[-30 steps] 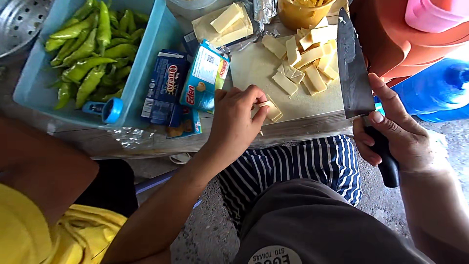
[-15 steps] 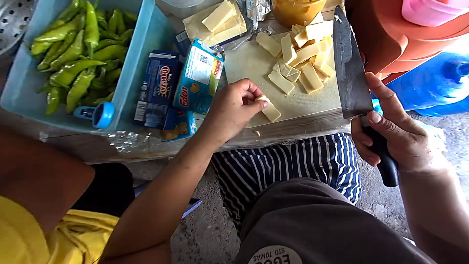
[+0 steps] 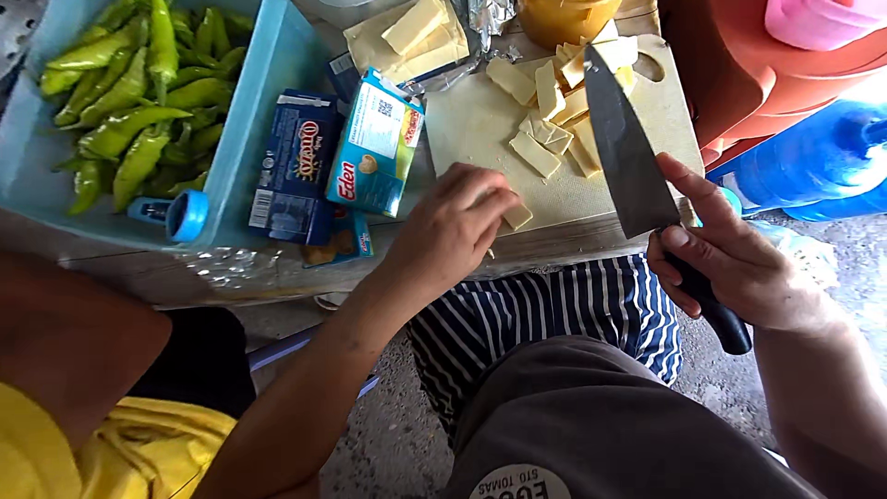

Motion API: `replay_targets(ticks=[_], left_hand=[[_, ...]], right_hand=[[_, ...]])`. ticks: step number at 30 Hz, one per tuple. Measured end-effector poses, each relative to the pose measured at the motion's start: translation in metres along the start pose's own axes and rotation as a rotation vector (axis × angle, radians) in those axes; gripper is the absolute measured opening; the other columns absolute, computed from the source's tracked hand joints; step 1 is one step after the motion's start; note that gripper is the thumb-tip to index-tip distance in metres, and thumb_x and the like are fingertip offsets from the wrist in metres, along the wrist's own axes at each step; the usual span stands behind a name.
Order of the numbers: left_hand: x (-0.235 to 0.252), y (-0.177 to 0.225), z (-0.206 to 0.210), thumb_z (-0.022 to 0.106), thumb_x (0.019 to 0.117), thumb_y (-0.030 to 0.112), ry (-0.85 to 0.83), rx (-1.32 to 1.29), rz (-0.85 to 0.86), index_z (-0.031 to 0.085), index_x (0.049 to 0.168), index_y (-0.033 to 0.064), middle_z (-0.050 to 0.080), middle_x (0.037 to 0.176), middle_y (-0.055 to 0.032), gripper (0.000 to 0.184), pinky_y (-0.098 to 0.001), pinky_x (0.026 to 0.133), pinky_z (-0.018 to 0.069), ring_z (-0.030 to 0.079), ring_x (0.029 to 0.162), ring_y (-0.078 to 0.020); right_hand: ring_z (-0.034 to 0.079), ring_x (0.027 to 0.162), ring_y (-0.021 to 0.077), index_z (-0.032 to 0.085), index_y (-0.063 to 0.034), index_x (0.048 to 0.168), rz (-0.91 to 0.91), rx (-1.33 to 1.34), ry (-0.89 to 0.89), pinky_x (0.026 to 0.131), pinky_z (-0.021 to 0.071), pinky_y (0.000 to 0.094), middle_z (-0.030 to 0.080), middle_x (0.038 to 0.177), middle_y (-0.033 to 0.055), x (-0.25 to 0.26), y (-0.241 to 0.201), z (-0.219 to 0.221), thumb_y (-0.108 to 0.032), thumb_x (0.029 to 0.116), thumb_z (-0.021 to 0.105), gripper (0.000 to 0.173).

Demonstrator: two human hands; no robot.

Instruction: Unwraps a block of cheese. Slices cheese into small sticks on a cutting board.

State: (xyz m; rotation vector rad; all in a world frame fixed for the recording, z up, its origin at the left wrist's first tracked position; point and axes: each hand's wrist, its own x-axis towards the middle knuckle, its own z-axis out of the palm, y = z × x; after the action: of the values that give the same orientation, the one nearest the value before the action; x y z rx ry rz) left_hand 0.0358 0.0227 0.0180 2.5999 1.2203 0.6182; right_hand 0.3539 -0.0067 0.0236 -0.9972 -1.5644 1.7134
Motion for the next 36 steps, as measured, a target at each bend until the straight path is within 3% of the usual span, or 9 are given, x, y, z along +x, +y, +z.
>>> replay_targets(ticks=[2,6,8,11,15,24,28,31,36], left_hand=[[-0.006,-0.002,0.011,0.062,0.0986,0.007,0.074,0.024,0.06,0.076,0.112,0.0031,0.072,0.114,-0.0148,0.02,-0.0364,0.102,0.0499,0.065,0.115,-0.0321],[-0.009,0.005,0.03,0.063,0.0988,0.006,0.206,0.033,0.018,0.077,0.108,-0.0001,0.074,0.11,-0.0152,0.018,-0.0331,0.1,0.051,0.067,0.112,-0.0302],[-0.01,0.01,0.038,0.063,0.098,0.003,0.253,0.032,-0.016,0.077,0.108,-0.0006,0.074,0.11,-0.0154,0.018,-0.0329,0.101,0.0504,0.067,0.112,-0.0305],[-0.012,0.013,0.042,0.058,0.0983,-0.001,0.256,0.032,-0.046,0.075,0.113,-0.001,0.073,0.118,-0.0153,0.023,-0.0338,0.104,0.049,0.065,0.117,-0.0312],[-0.014,0.012,0.048,0.058,0.0967,-0.005,0.318,0.053,-0.035,0.075,0.113,-0.0013,0.073,0.117,-0.0145,0.024,-0.0318,0.101,0.0504,0.066,0.115,-0.0298],[-0.016,0.007,0.054,0.059,0.0969,-0.005,0.372,0.022,0.004,0.076,0.11,-0.0015,0.074,0.113,-0.0153,0.022,-0.032,0.104,0.0487,0.066,0.115,-0.0296],[-0.017,0.008,0.057,0.059,0.0953,-0.006,0.4,0.051,-0.011,0.077,0.108,-0.0011,0.074,0.11,-0.016,0.022,-0.0323,0.101,0.0504,0.067,0.111,-0.0304],[-0.017,0.009,0.059,0.061,0.0959,-0.003,0.419,0.076,-0.015,0.077,0.107,-0.001,0.075,0.109,-0.0154,0.019,-0.0311,0.098,0.0508,0.068,0.108,-0.0291],[-0.017,0.01,0.058,0.063,0.0947,-0.004,0.428,0.077,-0.027,0.077,0.106,-0.0012,0.075,0.108,-0.014,0.018,-0.0293,0.096,0.0511,0.068,0.107,-0.0277]], right_hand=[[0.053,0.045,0.0026,0.02,-0.0343,0.161,0.023,-0.171,-0.01,0.039,0.0471,0.0166,0.053,0.067,-0.0038,0.004,-0.005,0.005,-0.022,0.1095,0.039,0.057],[0.049,0.043,0.0019,0.028,-0.0281,0.162,0.022,-0.754,0.006,0.04,0.0441,0.021,0.052,0.06,-0.0069,0.014,-0.016,0.019,-0.032,0.1073,0.045,0.057],[0.048,0.046,0.01,0.031,-0.0223,0.162,-0.054,-1.006,-0.022,0.043,0.0421,0.0292,0.051,0.059,-0.004,0.02,-0.021,0.027,-0.032,0.1072,0.044,0.057],[0.052,0.048,0.019,0.031,-0.0243,0.162,-0.086,-1.195,-0.082,0.042,0.0429,0.036,0.051,0.064,0.0007,0.025,-0.029,0.035,-0.033,0.1081,0.042,0.056],[0.055,0.049,0.0234,0.026,-0.0287,0.164,-0.009,-1.308,-0.153,0.042,0.0437,0.0383,0.052,0.067,0.0046,0.028,-0.04,0.044,-0.029,0.1087,0.044,0.058],[0.05,0.045,0.0231,0.03,-0.0233,0.163,-0.007,-1.441,-0.179,0.04,0.039,0.0356,0.048,0.061,0.0046,0.026,-0.043,0.053,-0.02,0.1046,0.053,0.062],[0.052,0.046,0.0236,0.029,-0.0237,0.163,0.008,-1.331,-0.201,0.041,0.0412,0.0373,0.05,0.06,0.0039,0.033,-0.036,0.045,-0.019,0.1052,0.05,0.062],[0.053,0.048,0.0152,0.028,-0.0281,0.163,0.039,-1.169,-0.186,0.043,0.044,0.0338,0.054,0.062,-0.0018,0.036,-0.04,0.031,-0.031,0.1075,0.045,0.058],[0.052,0.045,0.0215,0.031,-0.0238,0.162,-0.043,-1.336,-0.174,0.04,0.0407,0.0359,0.051,0.064,0.0024,0.028,-0.049,0.042,-0.025,0.107,0.044,0.057]])
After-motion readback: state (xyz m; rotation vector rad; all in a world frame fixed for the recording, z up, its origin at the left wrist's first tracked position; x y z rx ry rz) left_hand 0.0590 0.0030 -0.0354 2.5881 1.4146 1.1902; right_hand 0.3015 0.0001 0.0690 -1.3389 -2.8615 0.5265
